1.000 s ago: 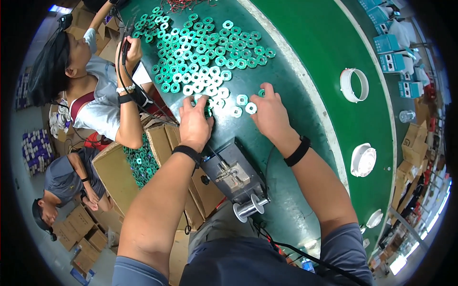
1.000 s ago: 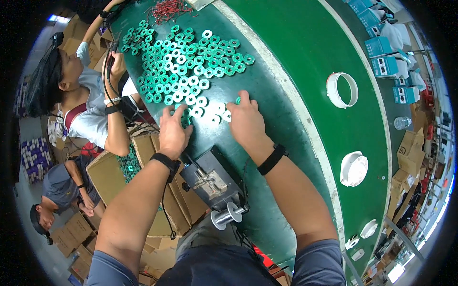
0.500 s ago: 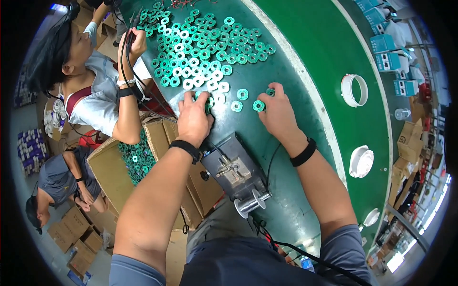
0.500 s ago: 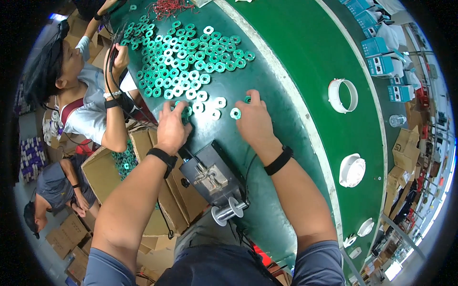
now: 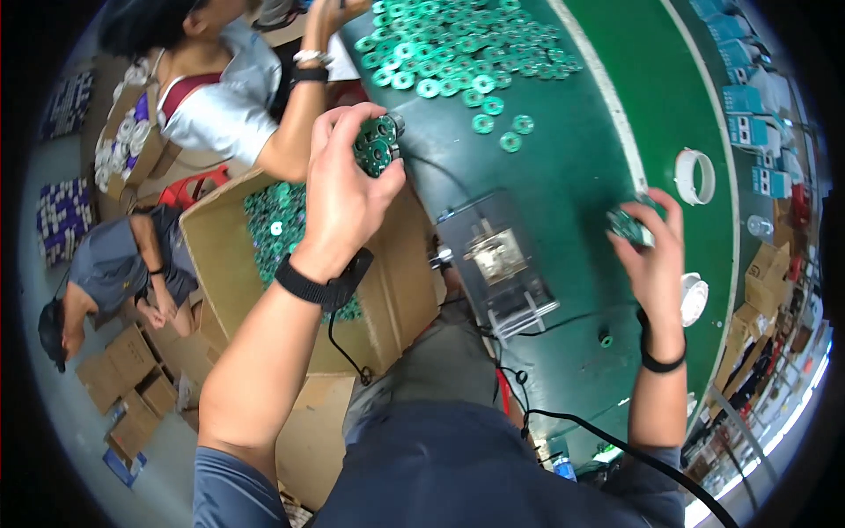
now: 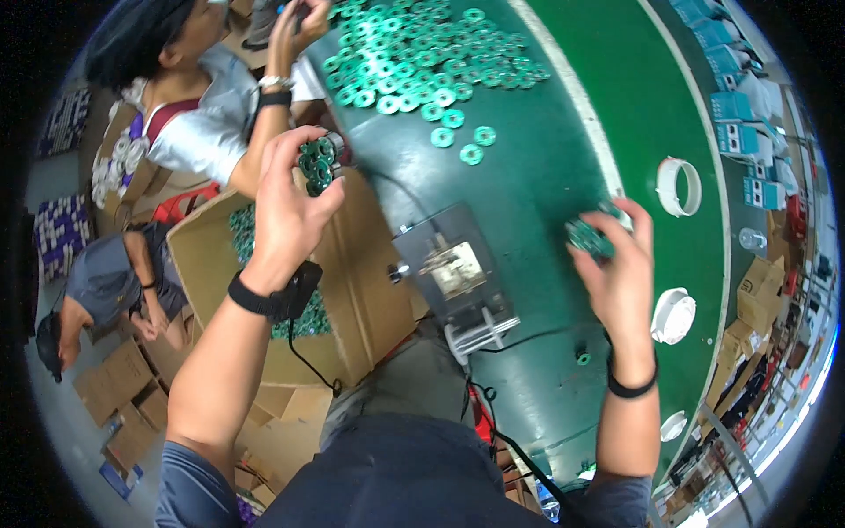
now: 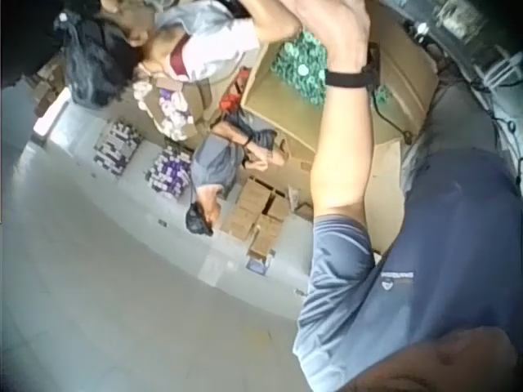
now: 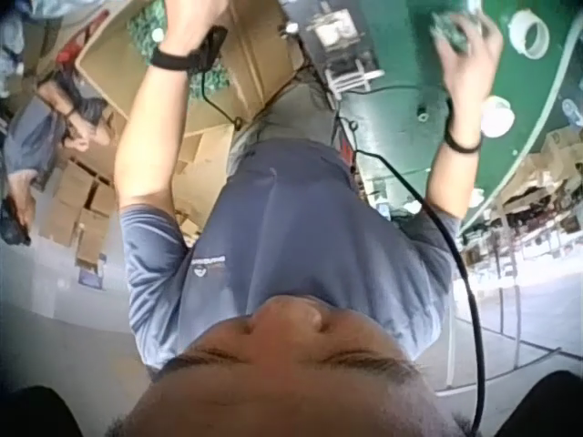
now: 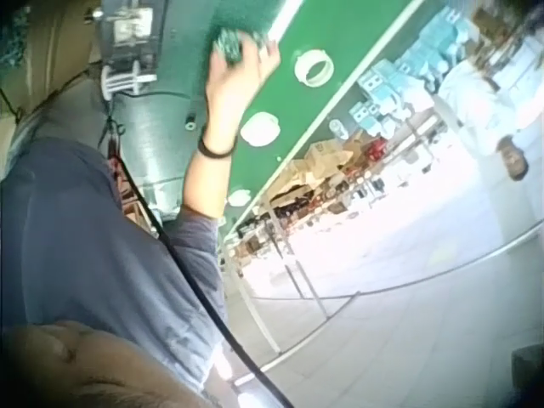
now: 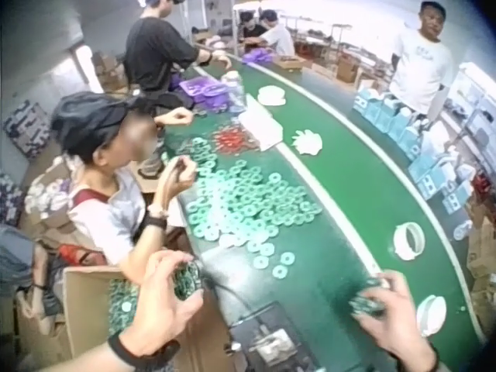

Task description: The person sorts and organizes small green plastic components by hand, placing them into a cardboard box and onto a work surface.

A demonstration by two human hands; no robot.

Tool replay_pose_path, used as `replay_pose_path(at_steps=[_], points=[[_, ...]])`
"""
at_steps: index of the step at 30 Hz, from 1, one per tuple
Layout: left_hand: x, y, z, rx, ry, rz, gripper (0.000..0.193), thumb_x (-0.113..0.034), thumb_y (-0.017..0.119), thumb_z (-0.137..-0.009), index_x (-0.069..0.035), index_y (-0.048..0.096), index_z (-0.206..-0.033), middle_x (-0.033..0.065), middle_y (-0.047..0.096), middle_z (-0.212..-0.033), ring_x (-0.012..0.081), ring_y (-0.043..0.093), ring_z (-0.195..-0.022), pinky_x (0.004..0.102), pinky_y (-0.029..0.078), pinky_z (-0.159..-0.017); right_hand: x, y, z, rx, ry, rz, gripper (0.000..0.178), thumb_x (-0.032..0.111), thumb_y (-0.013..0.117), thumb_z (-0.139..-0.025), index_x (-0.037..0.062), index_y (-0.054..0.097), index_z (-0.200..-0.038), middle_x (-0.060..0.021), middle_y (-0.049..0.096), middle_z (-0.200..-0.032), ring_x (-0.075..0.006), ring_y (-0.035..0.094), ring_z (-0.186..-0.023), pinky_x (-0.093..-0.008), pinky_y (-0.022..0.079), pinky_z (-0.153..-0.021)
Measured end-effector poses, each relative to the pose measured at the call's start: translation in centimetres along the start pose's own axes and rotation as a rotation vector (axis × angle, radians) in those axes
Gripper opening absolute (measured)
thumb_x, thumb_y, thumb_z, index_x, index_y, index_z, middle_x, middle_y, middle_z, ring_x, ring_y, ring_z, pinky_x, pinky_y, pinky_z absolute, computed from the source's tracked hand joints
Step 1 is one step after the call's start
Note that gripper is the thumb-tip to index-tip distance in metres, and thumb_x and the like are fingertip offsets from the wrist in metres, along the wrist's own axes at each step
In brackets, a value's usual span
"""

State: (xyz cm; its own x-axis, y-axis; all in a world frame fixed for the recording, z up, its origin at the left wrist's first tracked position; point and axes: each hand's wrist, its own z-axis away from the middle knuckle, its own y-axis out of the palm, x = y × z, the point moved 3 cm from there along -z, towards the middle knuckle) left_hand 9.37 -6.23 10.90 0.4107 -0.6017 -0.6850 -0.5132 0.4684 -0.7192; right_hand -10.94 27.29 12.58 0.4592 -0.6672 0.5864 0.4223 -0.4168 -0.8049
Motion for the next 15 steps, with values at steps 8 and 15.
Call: replay_pose_path(at_steps=[8,15], points=[[7.3,-13.2,15.0,0.003,-0.238,0.122,0.060,0.000,0.080,-0.082,-0.009,0.058,-0.136,0.0028,0.061,-0.127,0.0190,0.058,-0.114,0.0359,0.052,-0.099,8.3,-4.6,15.0,0.141,0.145,0.064,0.041,-0.009,0.080,-0.078,0.0051,0.072,-0.116,-0.0118,0.050,-0.147,-0.0234,0.067,-0.117,-0.0293,0.065,-0.073],[18.3,-19.0,29.5,-0.006,-0.459,0.191,0.062,0.002,0.080,-0.081,-0.010,0.058,-0.137,0.0059,0.060,-0.132,0.0234,0.062,-0.117,0.0384,0.052,-0.102,22.2,5.2,24.8,0.491,0.067,-0.228,0.044,-0.003,0.088,-0.073,0.0061,0.076,-0.113,-0.0132,0.051,-0.146,-0.0197,0.069,-0.109,-0.0269,0.062,-0.072]])
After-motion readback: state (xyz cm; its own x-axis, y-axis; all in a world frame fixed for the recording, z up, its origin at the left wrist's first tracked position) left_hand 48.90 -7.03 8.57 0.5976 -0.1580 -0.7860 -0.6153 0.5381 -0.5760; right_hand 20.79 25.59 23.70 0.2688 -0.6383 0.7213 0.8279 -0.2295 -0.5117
